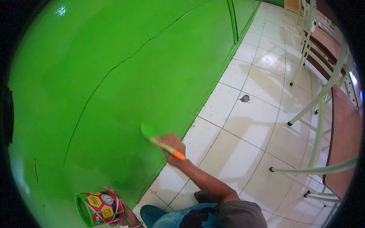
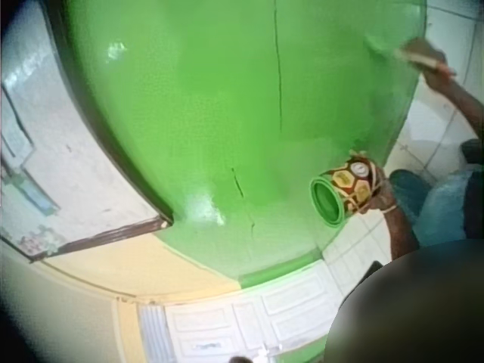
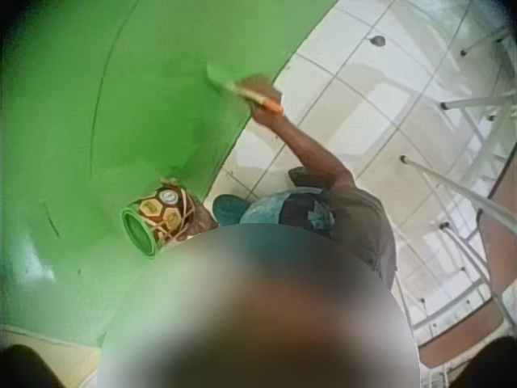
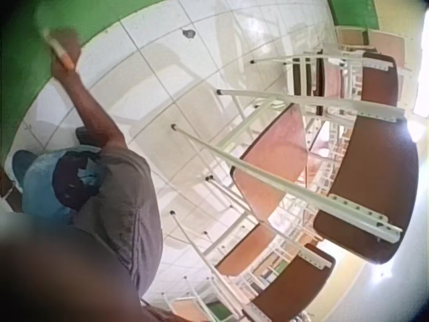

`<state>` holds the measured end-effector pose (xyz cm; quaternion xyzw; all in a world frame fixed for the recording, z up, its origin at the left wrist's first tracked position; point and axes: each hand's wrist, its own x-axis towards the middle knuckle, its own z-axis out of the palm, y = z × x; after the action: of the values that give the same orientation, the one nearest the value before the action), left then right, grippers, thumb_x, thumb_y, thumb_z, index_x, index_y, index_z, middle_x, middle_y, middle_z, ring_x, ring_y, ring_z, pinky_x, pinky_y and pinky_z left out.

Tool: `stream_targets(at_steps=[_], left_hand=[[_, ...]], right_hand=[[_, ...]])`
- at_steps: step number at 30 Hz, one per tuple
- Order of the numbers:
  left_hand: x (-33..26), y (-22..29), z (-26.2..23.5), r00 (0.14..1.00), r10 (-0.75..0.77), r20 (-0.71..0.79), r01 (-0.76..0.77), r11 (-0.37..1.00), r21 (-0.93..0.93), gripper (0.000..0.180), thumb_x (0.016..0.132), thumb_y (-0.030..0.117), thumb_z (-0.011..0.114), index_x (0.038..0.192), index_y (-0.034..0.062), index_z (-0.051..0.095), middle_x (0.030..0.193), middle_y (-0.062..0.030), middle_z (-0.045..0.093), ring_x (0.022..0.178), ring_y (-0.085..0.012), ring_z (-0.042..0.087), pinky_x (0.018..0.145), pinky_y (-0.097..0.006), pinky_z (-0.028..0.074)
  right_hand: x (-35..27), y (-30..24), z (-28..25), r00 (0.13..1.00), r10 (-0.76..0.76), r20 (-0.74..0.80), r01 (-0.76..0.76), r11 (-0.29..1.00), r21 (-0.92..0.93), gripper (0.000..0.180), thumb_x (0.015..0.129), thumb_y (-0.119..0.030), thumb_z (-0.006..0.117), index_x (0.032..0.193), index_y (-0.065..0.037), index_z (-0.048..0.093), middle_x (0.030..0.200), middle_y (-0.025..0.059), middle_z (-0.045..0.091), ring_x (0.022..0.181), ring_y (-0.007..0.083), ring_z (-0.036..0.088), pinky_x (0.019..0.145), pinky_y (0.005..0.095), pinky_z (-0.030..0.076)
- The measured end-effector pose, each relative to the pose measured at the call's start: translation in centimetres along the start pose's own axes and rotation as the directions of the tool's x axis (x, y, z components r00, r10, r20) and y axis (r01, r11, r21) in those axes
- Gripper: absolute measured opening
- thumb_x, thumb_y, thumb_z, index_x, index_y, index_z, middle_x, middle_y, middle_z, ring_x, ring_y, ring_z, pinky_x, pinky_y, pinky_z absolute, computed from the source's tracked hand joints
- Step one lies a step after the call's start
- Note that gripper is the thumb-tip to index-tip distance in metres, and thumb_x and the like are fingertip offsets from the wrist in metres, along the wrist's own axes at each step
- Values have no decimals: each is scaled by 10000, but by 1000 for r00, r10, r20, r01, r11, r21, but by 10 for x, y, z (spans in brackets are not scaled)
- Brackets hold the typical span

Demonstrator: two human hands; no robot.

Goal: Painting a green wall using a paintbrush and a container of green paint.

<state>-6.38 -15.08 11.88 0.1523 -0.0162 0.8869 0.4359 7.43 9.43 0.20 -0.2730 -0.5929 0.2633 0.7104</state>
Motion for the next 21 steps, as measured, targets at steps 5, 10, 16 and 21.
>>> stream_targets(at_steps=[5,10,16,21], left_hand=[[-12,17,15,987,-100,128,101,995,-1,1272,553,-21,843,1583,170,123,1649,-84,105,1515,-332,111,1145,-655,265],[-40,56,28,991,-56,124,43,993,106,1223,596,65,887,1577,191,169,1653,-89,125,1512,-354,133,1139,-642,292],[-70,103,45,997,76,35,-83,954,287,1023,710,365,858,1543,184,293,1601,-146,266,1430,-406,342,1043,-568,406],[-107,132,32,995,23,93,-47,962,270,1099,654,246,886,1554,158,261,1595,-144,277,1448,-397,307,1094,-608,370]], right_hand=[[-85,-31,-38,742,611,277,-669,640,378,261,864,-26,715,1118,2,666,1034,98,693,925,180,652,810,328,536],[-68,-16,-128,395,902,173,-783,232,578,390,922,-163,648,1278,-20,575,1173,81,654,1052,213,636,925,414,520],[-29,-47,-205,389,918,82,-630,200,751,370,823,-92,668,1181,-46,589,1130,70,614,1041,241,624,877,394,541],[-12,-64,-223,362,926,109,-553,119,825,391,831,-91,651,1213,-58,571,1181,90,613,1042,227,607,854,376,545]])
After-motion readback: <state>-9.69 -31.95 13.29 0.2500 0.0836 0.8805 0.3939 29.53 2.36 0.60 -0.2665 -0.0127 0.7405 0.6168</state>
